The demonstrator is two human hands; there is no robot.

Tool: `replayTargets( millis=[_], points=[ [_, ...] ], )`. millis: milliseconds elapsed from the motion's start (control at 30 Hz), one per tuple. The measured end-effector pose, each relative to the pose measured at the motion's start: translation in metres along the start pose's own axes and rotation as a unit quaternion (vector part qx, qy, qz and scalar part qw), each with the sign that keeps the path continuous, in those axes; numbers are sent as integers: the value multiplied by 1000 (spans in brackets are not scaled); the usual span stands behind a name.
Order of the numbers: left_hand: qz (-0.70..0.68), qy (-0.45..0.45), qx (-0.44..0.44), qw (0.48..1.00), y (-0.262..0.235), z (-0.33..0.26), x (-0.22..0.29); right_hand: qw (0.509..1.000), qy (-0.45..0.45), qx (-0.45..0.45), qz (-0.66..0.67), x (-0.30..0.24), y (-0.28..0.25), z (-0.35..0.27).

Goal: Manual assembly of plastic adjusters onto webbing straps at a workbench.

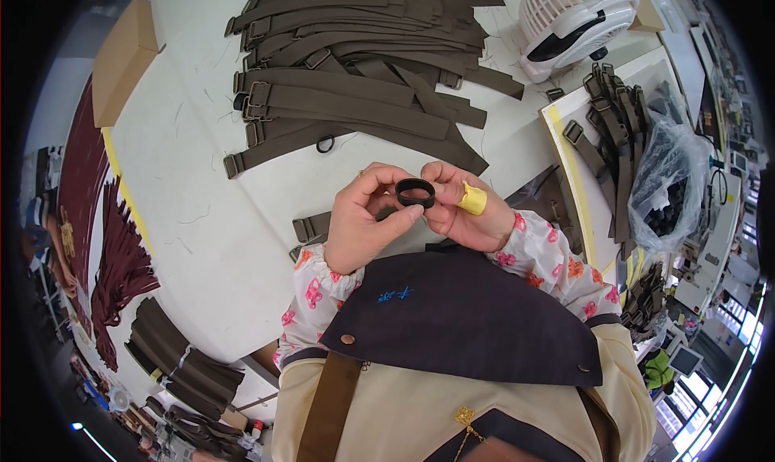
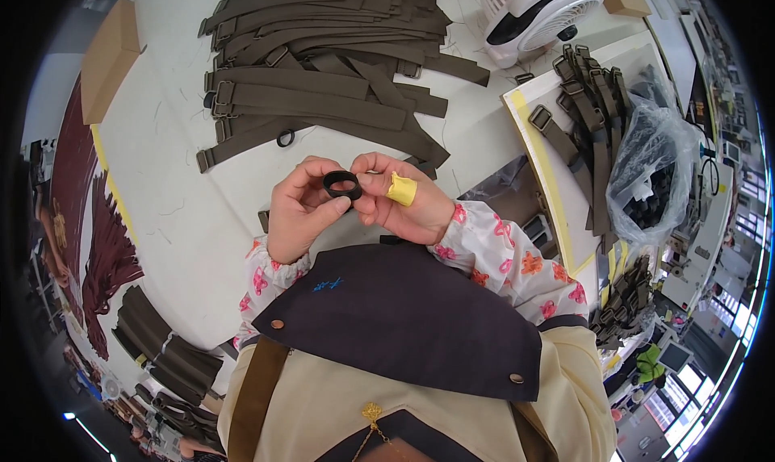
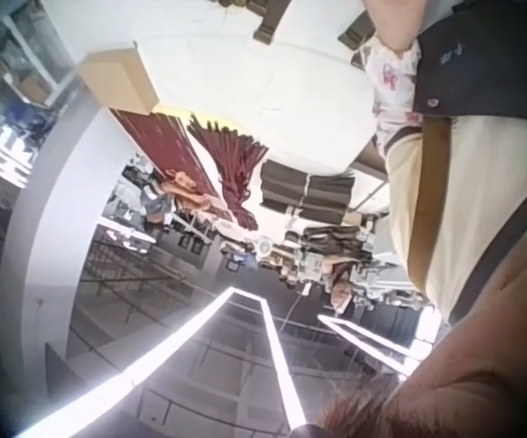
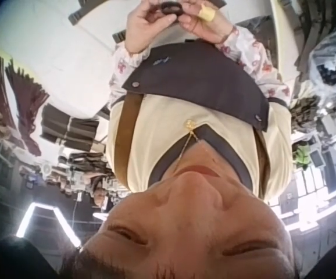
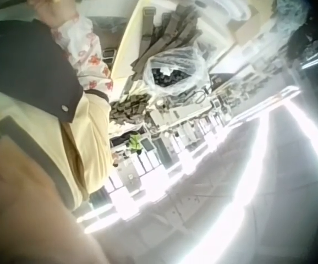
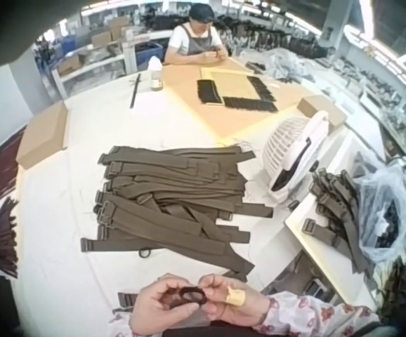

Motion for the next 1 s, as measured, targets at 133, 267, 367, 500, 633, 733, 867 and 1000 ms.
replayTargets(
  millis=[133, 267, 367, 500, 633, 733, 867, 1000],
  points=[
    [-15, -77, 12, 997, -6, -1, -1, 991, -30, 21, -130, -8, -2, 0],
    [50, -96, -5, 994, -13, 1, -16, 863, -179, 85, -466, -9, -2, -4],
    [158, -80, -27, 984, -12, 9, -21, 698, -291, 59, -651, -14, -2, 1],
    [220, -63, -126, 965, -12, 32, -38, 630, -252, 49, -733, -24, -24, 7],
    [454, 270, -37, 848, -14, 84, -47, 638, -280, 141, -703, -30, -51, 1],
    [605, 400, -21, 688, -5, 111, -68, 735, -262, 228, -582, -26, -77, -4],
    [656, 312, -85, 682, 2, 125, -64, 814, -226, 285, -453, -42, -96, 1],
    [529, 415, -56, 738, -5, 120, -61, 749, -355, 241, -505, -53, -103, 21]
  ],
)
Point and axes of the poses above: each hand's wrist, its own z-axis towards the middle knuckle, its own y-axis out of the palm, x = y × z, the point moved 2 cm from there along z, towards the middle knuckle, and after that the axes turned 13 degrees about x, right-handed, at the moved point
